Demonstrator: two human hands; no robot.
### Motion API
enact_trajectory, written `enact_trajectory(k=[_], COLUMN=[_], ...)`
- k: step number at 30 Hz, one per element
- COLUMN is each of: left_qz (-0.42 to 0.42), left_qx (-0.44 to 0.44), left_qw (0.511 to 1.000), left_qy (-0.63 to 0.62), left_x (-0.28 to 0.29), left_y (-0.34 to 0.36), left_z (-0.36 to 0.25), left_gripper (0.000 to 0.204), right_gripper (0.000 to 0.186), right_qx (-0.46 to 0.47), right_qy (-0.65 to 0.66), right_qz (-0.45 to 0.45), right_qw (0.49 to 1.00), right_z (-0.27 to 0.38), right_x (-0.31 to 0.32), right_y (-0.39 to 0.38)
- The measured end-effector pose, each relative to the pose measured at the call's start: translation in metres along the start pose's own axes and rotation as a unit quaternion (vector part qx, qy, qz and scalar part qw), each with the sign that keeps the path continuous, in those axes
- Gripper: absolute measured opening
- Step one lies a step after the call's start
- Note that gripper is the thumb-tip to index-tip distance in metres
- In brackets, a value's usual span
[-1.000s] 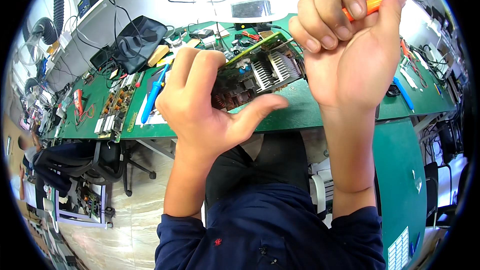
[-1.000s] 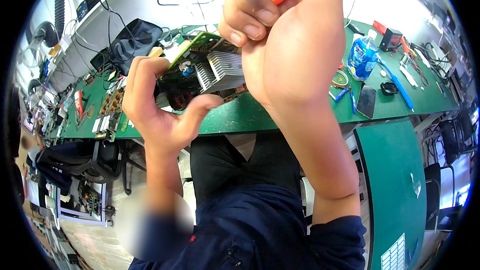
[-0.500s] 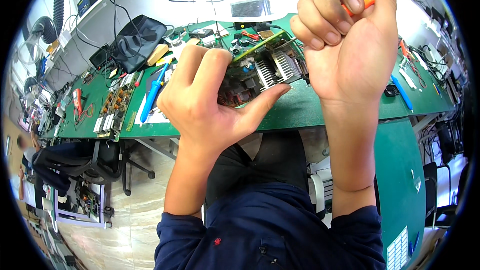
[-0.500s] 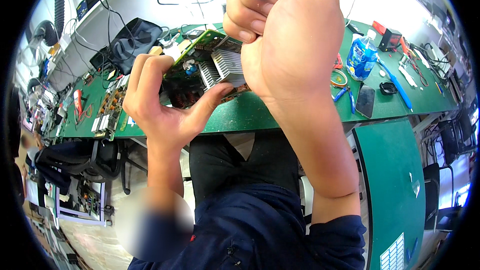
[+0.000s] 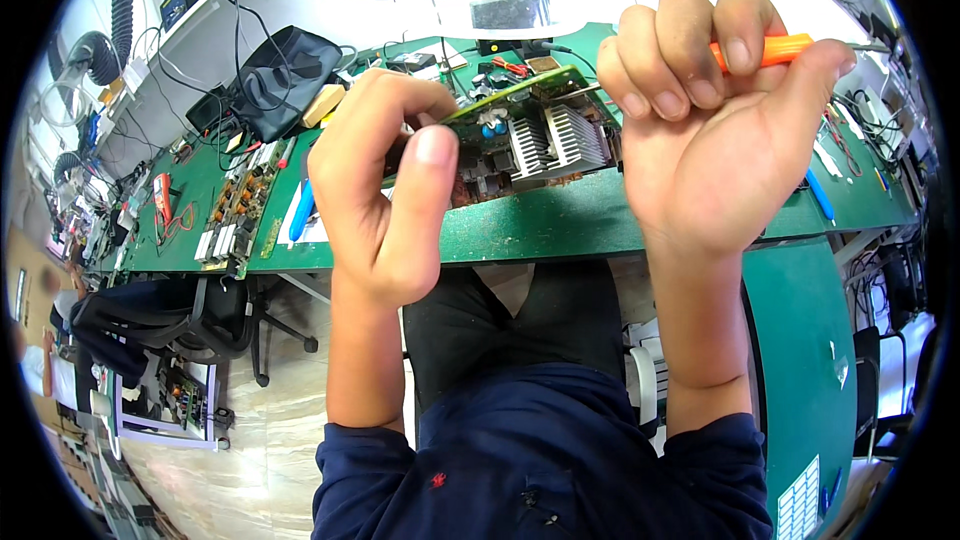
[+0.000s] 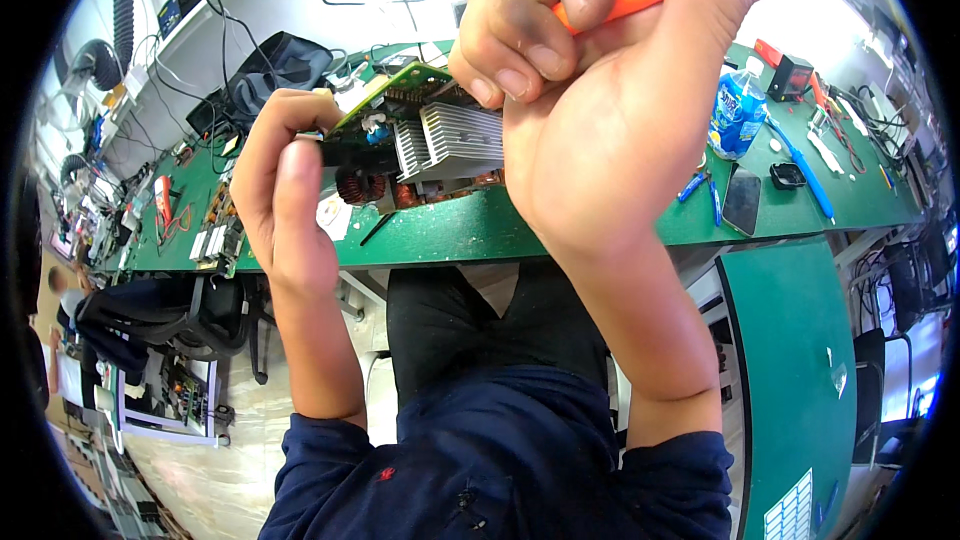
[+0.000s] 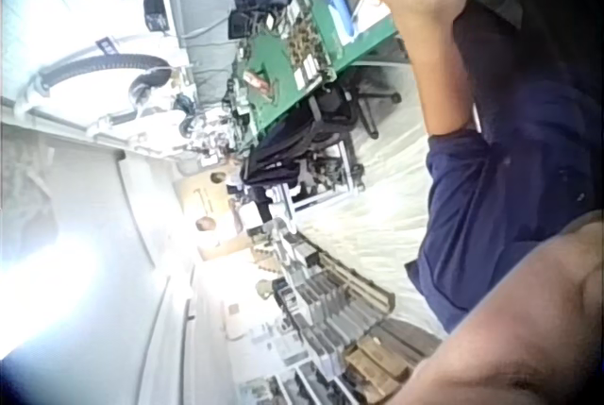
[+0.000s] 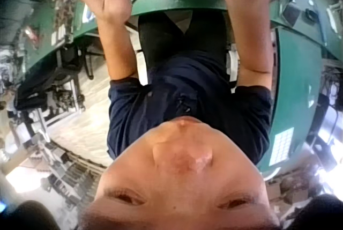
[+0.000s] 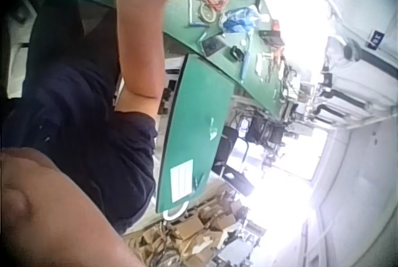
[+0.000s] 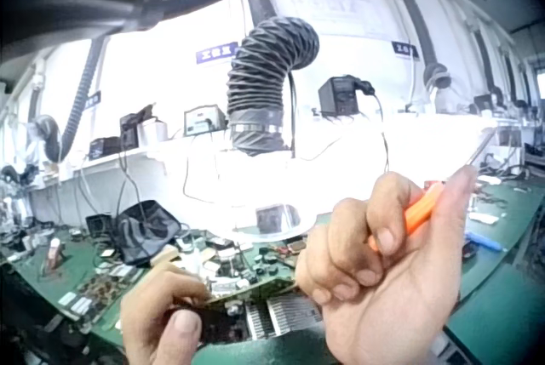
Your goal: The person solders components on a green circuit board using a soldering iron and uses a blue desoldering pump to remove solder. They also use a screwdriver to adjust a heat sink attached to the side of the board.
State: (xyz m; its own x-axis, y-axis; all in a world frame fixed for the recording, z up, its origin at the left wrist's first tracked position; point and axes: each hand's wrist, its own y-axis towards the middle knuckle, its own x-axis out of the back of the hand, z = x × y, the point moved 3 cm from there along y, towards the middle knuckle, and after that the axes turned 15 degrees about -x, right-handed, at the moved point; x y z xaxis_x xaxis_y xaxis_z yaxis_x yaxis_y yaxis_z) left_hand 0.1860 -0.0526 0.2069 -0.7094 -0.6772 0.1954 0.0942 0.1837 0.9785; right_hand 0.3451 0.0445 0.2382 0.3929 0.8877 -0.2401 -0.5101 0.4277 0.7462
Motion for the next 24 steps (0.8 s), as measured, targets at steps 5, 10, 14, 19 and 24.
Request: enact_trajectory(k=[5,10,14,19,24], left_qz=[0.02,0.107,0.16,0.142,0.133], left_qx=[-0.01,-0.089,-0.078,-0.107,-0.117], left_qw=[1.0,0.983,0.976,0.977,0.977], left_qy=[-0.006,0.124,0.125,0.119,0.115], left_x=[-0.001,-0.002,0.004,0.007,0.021], left_y=[0.003,-0.002,-0.018,-0.046,-0.083], left_z=[0.002,-0.003,-0.02,-0.035,-0.051], left_gripper=[0.016,0.015,0.025,0.034,0.031], right_gripper=[0.055,0.056,0.052,0.049,0.044], right_qx=[0.072,0.006,0.014,0.005,0.076], right_qy=[0.024,0.051,0.024,-0.017,-0.193], right_qz=[0.023,0.013,-0.032,-0.095,-0.036], right_qw=[0.997,0.999,0.999,0.995,0.977], right_z=[-0.003,-0.001,0.0,-0.005,-0.016], right_x=[-0.004,0.005,-0.01,-0.026,-0.023], right_y=[-0.001,-0.019,-0.055,-0.095,-0.135])
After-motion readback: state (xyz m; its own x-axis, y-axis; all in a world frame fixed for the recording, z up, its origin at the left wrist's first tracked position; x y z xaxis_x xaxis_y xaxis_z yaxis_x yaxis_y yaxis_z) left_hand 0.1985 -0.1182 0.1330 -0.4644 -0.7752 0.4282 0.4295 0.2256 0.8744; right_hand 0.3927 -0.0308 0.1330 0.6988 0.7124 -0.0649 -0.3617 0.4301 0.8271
